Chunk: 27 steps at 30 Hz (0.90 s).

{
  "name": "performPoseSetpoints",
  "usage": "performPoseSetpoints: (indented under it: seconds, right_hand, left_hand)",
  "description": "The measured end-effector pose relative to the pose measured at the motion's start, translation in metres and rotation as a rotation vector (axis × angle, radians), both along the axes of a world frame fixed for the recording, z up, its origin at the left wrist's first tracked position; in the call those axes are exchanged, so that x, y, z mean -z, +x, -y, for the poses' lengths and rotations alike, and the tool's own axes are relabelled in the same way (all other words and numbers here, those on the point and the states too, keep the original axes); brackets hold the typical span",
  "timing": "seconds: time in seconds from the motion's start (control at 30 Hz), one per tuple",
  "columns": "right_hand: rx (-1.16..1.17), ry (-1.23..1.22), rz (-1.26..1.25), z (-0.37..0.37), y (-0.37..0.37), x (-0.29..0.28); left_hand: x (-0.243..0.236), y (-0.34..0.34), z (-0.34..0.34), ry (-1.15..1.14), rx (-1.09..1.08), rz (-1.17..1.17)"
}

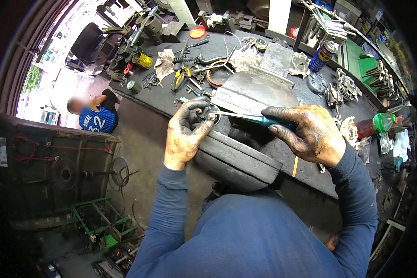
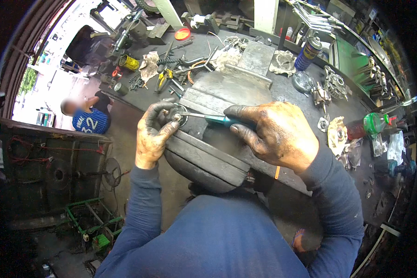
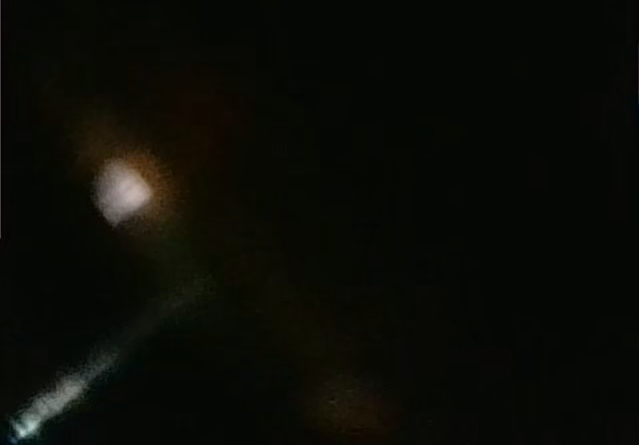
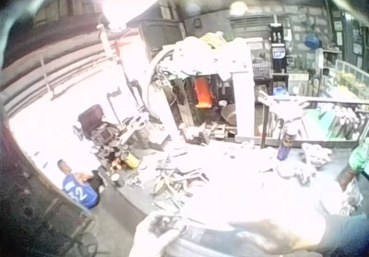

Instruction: The person cleans a small mechanical component with a rag, then uses a hammer to tap it. They secure the part in a bench vise and use a screwdriver and pliers to adjust or remove a small internal piece. The person continues to manipulate the component with pliers and a screwdriver throughout the clip.

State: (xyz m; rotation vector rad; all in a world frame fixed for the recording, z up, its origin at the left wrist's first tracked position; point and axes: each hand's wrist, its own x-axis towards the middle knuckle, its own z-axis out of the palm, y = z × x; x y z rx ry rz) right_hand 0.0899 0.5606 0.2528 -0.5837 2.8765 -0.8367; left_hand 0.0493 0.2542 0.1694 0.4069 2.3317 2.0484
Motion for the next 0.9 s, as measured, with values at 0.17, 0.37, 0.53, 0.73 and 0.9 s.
performPoseSetpoints:
  seconds: [0.17, 0.37, 0.53, 0.73, 0.9]
  right_hand:
    - [0.017, -0.044, -0.126, -0.004, 0.002, 0.009]
    - [0.052, -0.078, -0.123, -0.003, 0.014, 0.025]
    - [0.090, -0.092, -0.204, 0.000, 0.024, 0.031]
    - [0.071, -0.048, -0.162, 0.000, 0.026, 0.027]
    - [0.037, -0.070, -0.115, 0.001, 0.018, 0.028]
  left_hand:
    - [-0.044, -0.016, 0.005, -0.608, 0.065, -0.376]
    - [-0.081, -0.035, 0.004, -0.971, 0.259, -0.561]
    - [-0.090, -0.056, 0.003, -1.019, 0.505, -0.627]
    - [-0.081, -0.071, -0.001, -0.937, 0.607, -0.562]
    - [-0.078, -0.070, -0.006, -0.886, 0.586, -0.511]
